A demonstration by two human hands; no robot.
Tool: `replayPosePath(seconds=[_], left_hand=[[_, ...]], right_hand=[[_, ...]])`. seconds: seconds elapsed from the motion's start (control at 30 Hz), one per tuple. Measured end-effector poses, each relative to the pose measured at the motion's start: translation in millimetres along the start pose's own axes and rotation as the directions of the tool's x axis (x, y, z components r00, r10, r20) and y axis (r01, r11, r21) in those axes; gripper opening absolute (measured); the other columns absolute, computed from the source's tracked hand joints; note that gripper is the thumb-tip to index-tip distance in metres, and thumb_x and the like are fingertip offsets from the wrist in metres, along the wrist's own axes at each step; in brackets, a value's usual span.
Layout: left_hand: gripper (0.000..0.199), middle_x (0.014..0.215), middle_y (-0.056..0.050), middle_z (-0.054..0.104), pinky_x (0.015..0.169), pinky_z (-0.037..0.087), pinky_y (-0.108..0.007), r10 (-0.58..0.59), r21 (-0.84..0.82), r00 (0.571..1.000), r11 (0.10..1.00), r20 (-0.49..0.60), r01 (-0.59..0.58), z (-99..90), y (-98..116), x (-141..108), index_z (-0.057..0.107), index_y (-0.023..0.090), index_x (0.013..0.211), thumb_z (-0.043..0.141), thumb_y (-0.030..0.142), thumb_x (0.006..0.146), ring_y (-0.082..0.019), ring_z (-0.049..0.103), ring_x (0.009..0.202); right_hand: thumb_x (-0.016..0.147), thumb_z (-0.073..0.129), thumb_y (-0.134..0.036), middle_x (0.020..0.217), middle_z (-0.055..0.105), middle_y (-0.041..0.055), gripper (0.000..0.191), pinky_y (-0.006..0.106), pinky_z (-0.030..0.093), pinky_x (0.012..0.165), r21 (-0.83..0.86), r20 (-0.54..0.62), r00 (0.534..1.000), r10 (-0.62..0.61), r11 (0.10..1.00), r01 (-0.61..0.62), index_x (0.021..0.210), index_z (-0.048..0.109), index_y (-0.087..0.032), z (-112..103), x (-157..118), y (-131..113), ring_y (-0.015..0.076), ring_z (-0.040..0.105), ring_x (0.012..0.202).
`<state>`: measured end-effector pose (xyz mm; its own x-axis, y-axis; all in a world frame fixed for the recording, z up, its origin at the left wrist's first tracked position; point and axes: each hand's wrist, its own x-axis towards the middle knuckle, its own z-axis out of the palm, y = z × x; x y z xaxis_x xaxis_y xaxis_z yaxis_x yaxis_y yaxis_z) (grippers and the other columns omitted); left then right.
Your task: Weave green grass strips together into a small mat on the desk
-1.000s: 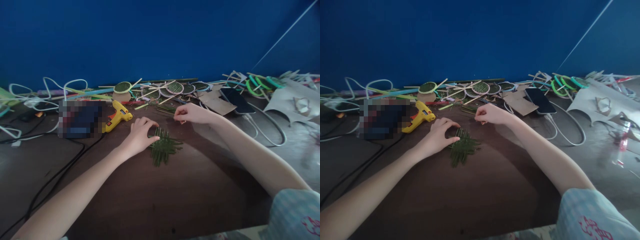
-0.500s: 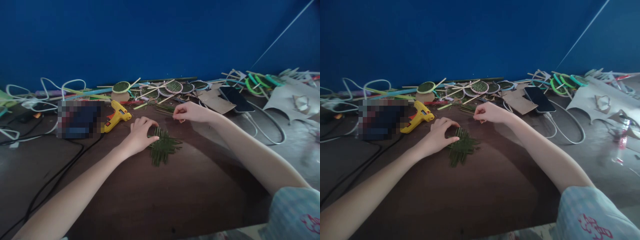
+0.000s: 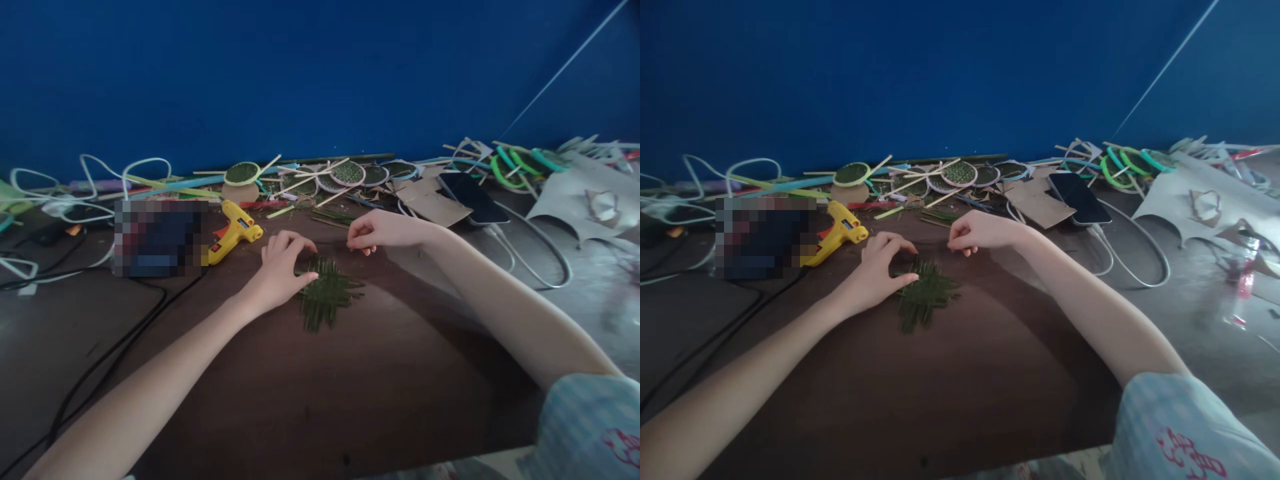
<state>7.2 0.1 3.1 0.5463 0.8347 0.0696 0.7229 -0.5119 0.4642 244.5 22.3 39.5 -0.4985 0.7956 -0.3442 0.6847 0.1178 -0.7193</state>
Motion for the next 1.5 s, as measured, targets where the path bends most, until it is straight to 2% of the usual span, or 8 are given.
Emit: replayPosePath(seconds=[0.1,0.7,0.9,1.03,1.2,1.4,1.5], left_hand=[[0.029,0.105,-0.004,0.039,0.094,0.031,-0.048,0.021,-0.001,0.999,1.000,-0.032,-0.021,1.5,-1.3,-1.3,0.048,0.024,0.100,0.061,0.030,0.075,-0.026,0.037,0.109],[0.026,0.106,-0.005,0.042,0.092,0.033,-0.045,0.095,0.036,0.991,0.995,-0.097,-0.092,4.2,0.2,-4.7,0.049,0.022,0.099,0.060,0.025,0.075,-0.025,0.041,0.107],[0.037,0.097,-0.003,0.054,0.087,0.039,-0.038,0.088,-0.087,0.994,0.992,-0.069,-0.094,6.6,-2.3,-4.5,0.043,0.022,0.107,0.061,0.022,0.075,-0.020,0.050,0.095],[0.035,0.096,-0.002,0.056,0.084,0.041,-0.034,0.087,-0.130,0.994,0.987,-0.061,-0.095,5.9,-1.7,-3.9,0.044,0.021,0.104,0.062,0.020,0.074,-0.019,0.052,0.093],[0.029,0.090,-0.002,0.058,0.080,0.042,-0.034,0.104,-0.017,0.994,0.994,-0.044,-0.105,2.2,0.9,-4.0,0.046,0.020,0.099,0.062,0.021,0.075,-0.019,0.054,0.089],[0.023,0.088,-0.004,0.060,0.075,0.041,-0.034,0.234,0.218,0.971,0.951,-0.049,-0.218,1.4,-0.4,-4.8,0.050,0.019,0.096,0.060,0.028,0.078,-0.022,0.056,0.086],[0.021,0.087,-0.004,0.062,0.074,0.040,-0.033,0.265,0.270,0.963,0.932,-0.055,-0.241,1.9,-1.3,-4.8,0.051,0.019,0.096,0.059,0.029,0.079,-0.022,0.056,0.084]], right_hand=[[0.074,0.056,-0.036,0.062,0.060,0.0022,0.021,0.025,0.042,0.058,0.001,0.045,0.999,-0.019,1.000,0.019,0.075,0.060,-0.016,0.6,-1.9,-2.7,0.0115,0.053,0.059],[0.072,0.055,-0.032,0.054,0.058,-0.0002,0.018,0.023,0.036,0.053,-0.122,0.068,0.997,-0.028,0.992,0.036,0.070,0.061,-0.016,12.1,-4.4,-14.8,0.0102,0.051,0.053],[0.072,0.054,-0.034,0.053,0.056,-0.0005,0.019,0.023,0.035,0.051,-0.088,0.097,0.995,-0.015,0.996,0.024,0.071,0.061,-0.016,13.3,-4.2,-15.8,0.0102,0.049,0.052],[0.073,0.052,-0.033,0.052,0.054,-0.0009,0.019,0.022,0.034,0.050,-0.070,0.128,0.992,-0.008,0.997,0.017,0.069,0.061,-0.016,15.0,-3.0,-16.0,0.0095,0.048,0.051],[0.073,0.053,-0.032,0.051,0.051,-0.0018,0.019,0.023,0.034,0.051,-0.094,0.165,0.986,-0.019,0.995,0.034,0.069,0.062,-0.016,16.2,-1.6,-12.8,0.0096,0.047,0.051],[0.075,0.051,-0.032,0.047,0.046,-0.0033,0.021,0.023,0.031,0.049,-0.070,0.191,0.982,0.000,0.997,0.014,0.063,0.058,-0.016,16.3,-3.4,-16.3,0.0078,0.042,0.047],[0.077,0.051,-0.033,0.046,0.044,-0.0042,0.022,0.022,0.030,0.048,-0.020,0.197,0.980,-0.015,1.000,0.020,0.063,0.056,-0.016,17.0,-3.8,-17.8,0.0072,0.041,0.046]])
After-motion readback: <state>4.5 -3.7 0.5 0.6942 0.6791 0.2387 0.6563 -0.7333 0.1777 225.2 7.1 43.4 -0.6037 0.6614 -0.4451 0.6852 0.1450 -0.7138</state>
